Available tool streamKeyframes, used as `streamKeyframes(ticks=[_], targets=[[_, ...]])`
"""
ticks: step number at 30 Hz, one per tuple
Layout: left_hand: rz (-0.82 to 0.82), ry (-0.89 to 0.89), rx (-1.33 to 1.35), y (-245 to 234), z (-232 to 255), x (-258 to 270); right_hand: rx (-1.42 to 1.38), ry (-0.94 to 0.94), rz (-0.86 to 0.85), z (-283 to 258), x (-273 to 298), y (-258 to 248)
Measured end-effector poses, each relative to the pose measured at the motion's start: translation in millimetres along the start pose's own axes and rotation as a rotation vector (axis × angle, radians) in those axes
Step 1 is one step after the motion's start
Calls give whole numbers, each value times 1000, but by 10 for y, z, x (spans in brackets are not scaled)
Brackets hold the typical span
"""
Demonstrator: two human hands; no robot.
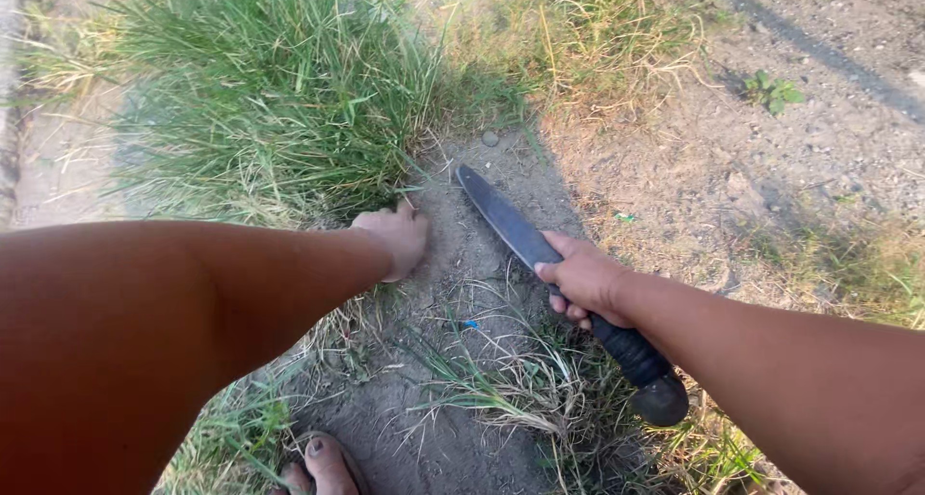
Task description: The person uses a blade to cut and pull grass from the ground along a concrete edge.
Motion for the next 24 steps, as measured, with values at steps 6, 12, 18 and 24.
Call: streamKeyframes(ticks=[6, 12, 18, 24], targets=[[-137, -91, 2, 110, -289, -73, 75, -1, -130, -64, 116, 260], [20, -205, 165, 10, -511, -70, 71, 61, -80, -26, 97, 330], [-172, -193, 118, 238, -662, -319, 107, 23, -105, -102, 61, 262], [-327, -195, 229, 699, -994, -594, -312, -108, 303, -224, 62, 12]])
Point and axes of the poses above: each hand's wrist, its own x-axis away from the middle knuckle, its own y-axis out of the palm, z = x × y, the point moved 10 cm from there along -x, towards the middle knuckle, and after that the axes turned 7 degrees about y, right-handed, at the moved point
